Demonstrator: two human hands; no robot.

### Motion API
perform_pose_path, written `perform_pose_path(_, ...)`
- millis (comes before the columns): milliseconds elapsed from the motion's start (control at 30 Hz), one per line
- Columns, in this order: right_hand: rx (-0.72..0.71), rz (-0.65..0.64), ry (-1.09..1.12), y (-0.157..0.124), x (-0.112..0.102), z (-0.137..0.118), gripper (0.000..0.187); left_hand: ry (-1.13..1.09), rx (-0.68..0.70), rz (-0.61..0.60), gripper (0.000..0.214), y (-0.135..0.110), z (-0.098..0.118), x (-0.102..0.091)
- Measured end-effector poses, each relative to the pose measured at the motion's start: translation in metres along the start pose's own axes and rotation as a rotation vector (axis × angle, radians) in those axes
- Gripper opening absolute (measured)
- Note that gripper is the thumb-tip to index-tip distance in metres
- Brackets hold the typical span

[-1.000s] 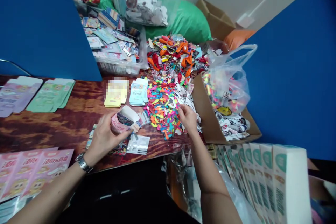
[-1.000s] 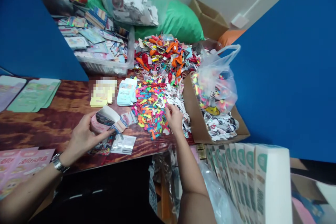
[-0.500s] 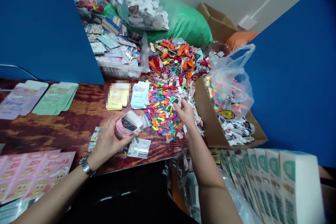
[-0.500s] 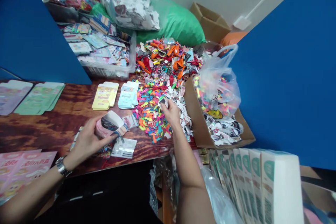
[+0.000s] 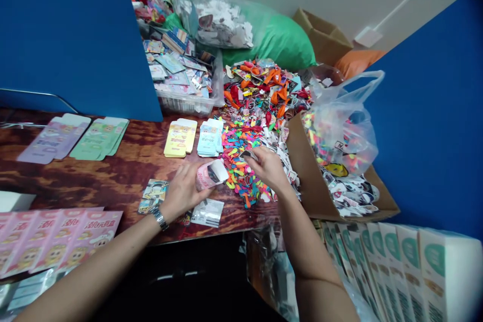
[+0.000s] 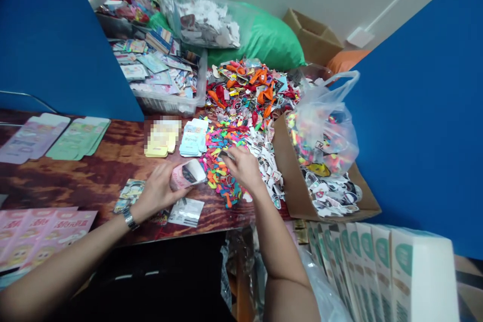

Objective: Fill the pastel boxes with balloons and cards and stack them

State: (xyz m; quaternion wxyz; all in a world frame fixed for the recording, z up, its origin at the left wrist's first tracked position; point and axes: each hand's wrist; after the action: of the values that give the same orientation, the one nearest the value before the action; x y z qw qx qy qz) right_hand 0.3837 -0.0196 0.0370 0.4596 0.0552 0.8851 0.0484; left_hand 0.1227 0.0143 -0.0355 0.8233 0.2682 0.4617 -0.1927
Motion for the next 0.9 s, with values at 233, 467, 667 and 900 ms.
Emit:
perform_pose_path(233,-0.188,-0.22,0.066,-0.011,0.032,-0.046,0.006,0.052,-0.02,-0.001,0.059,0.008,0.014,0.008)
perform_pose_path(467,-0.264,-0.096,-0.049,-0.015,0.058,-0.045,0.015,0.07,-0.015,0.014,0.06,0.003,0.011,0.007)
perform_pose_path(667,-0.371,-0.165,-0.212,-0.014,0.061,-0.04,0.012,0.085,-0.024,0.007,0.059,0.004,0.007,0.013)
perform_pose_path(900,-0.413,-0.147,0.109,0.005,0.05,-0.022,0.014,0.073,0.025,-0.014,0.063,0.008,-0.001,0.008)
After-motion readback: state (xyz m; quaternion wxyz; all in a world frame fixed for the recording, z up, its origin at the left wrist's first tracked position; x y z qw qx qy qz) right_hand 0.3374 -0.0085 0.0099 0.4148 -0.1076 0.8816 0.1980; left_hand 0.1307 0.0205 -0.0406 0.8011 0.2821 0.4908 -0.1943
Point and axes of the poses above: each hand's wrist, its own y-axis towards the middle knuckle, its own x-axis out of the palm, z = x × y, and after that the axes turned 12 degrees about y, right-handed
